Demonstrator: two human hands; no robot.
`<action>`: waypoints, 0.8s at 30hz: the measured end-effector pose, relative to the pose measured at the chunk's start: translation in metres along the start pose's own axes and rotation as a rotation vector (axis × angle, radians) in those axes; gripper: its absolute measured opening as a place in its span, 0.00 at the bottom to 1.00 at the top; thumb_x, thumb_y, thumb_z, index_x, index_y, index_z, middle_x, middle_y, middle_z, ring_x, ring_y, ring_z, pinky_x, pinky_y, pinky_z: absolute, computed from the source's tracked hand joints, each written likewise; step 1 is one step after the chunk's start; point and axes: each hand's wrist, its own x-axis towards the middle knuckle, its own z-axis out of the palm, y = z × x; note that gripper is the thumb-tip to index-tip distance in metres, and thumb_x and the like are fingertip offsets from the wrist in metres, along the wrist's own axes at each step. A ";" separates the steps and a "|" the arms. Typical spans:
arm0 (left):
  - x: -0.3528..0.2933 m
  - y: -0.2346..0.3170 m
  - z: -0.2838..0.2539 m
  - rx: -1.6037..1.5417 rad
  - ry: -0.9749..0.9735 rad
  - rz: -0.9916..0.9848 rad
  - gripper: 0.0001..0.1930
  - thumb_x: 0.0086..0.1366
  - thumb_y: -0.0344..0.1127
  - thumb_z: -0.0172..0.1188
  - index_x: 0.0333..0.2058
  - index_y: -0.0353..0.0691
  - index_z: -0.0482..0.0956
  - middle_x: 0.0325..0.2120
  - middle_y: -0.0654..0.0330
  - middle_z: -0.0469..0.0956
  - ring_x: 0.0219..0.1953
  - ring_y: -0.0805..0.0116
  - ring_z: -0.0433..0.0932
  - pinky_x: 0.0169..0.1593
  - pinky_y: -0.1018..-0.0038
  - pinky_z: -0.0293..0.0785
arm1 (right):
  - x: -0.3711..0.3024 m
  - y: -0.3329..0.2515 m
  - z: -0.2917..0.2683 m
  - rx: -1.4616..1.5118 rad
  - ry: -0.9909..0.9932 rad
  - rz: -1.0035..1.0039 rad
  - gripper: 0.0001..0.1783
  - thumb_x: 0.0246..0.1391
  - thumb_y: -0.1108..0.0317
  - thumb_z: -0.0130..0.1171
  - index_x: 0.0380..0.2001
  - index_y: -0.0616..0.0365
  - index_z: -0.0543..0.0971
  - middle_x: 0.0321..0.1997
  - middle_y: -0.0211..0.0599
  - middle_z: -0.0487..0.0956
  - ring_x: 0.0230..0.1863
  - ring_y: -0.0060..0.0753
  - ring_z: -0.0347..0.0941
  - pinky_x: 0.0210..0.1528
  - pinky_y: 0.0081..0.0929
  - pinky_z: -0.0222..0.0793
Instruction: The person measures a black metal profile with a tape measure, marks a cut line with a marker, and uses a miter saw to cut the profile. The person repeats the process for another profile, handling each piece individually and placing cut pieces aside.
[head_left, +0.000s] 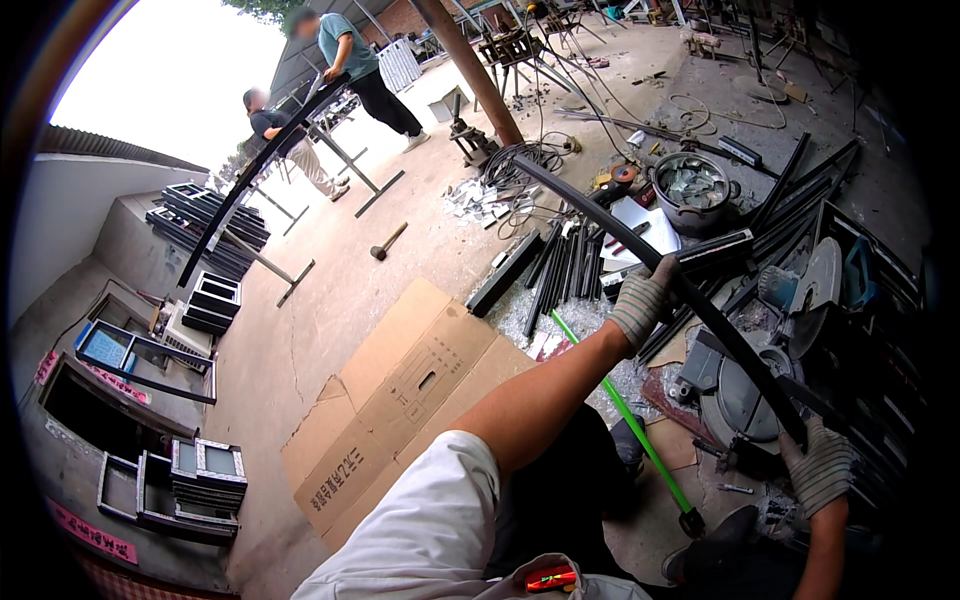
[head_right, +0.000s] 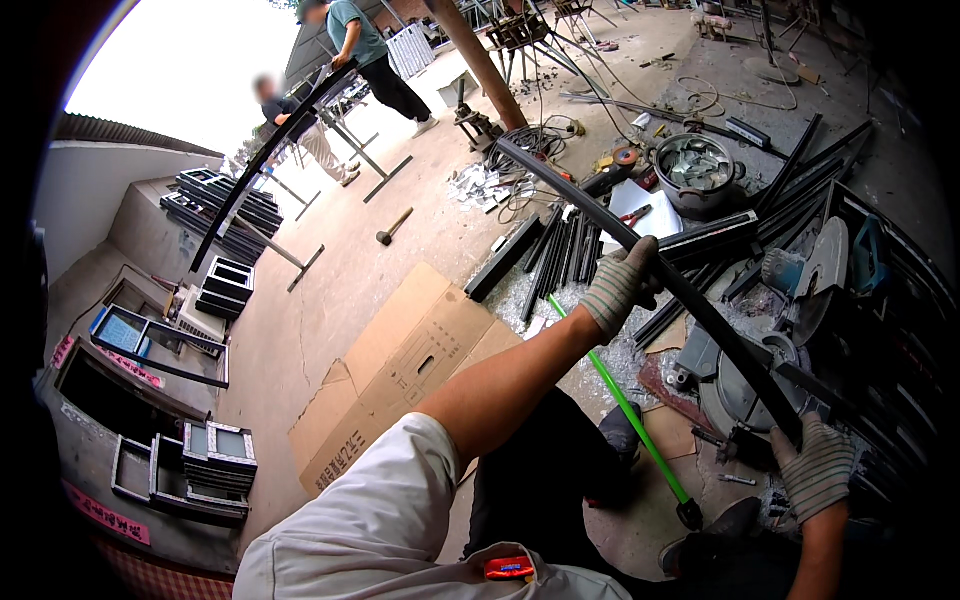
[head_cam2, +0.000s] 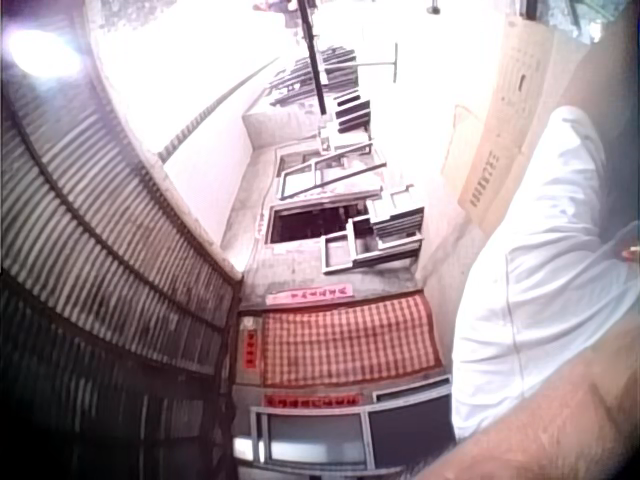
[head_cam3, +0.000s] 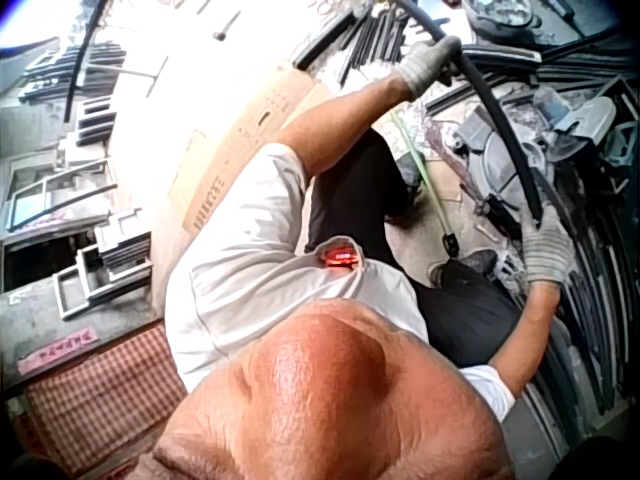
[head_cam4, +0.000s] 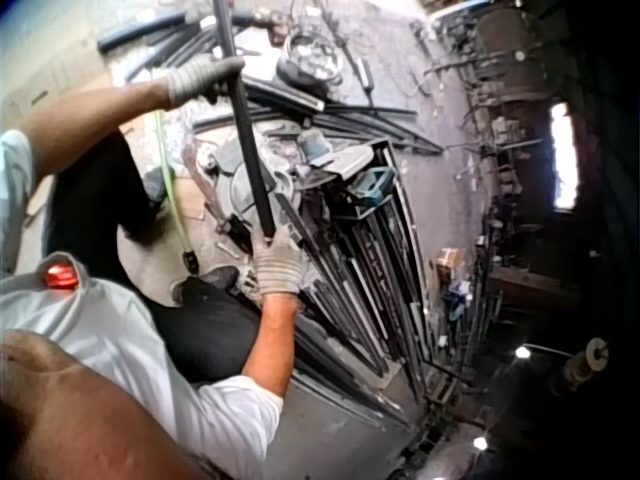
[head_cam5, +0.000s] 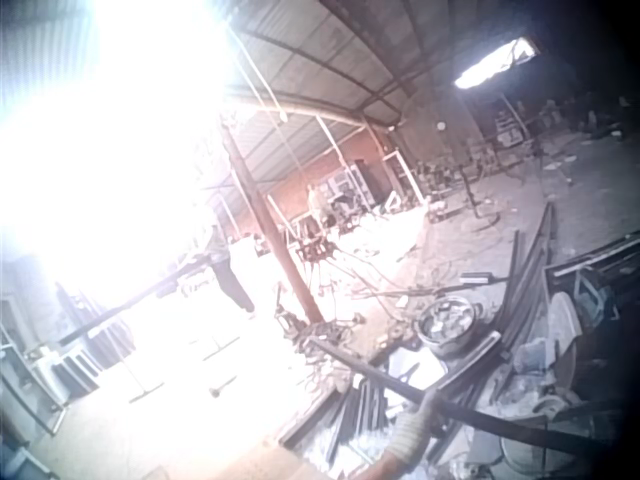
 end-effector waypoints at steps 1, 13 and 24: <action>-0.001 0.000 0.000 -0.002 0.001 0.000 0.24 0.73 0.58 0.56 0.33 0.40 0.78 0.18 0.61 0.75 0.16 0.71 0.72 0.21 0.73 0.72 | -0.001 -0.003 -0.002 -0.015 0.007 -0.009 0.27 0.59 0.49 0.63 0.39 0.69 0.80 0.32 0.58 0.84 0.36 0.60 0.83 0.43 0.48 0.77; -0.003 0.003 0.002 0.017 0.008 -0.018 0.23 0.73 0.58 0.56 0.34 0.41 0.77 0.19 0.62 0.75 0.17 0.72 0.72 0.22 0.72 0.73 | -0.001 -0.008 -0.004 0.070 -0.006 0.048 0.25 0.59 0.51 0.65 0.40 0.68 0.81 0.32 0.59 0.84 0.37 0.60 0.83 0.44 0.49 0.77; -0.001 0.003 0.003 0.002 0.009 -0.041 0.23 0.73 0.58 0.56 0.33 0.41 0.76 0.19 0.62 0.75 0.17 0.72 0.71 0.22 0.73 0.72 | 0.000 -0.001 0.005 -0.066 0.104 0.112 0.27 0.59 0.48 0.63 0.39 0.68 0.81 0.33 0.58 0.84 0.39 0.60 0.83 0.47 0.50 0.76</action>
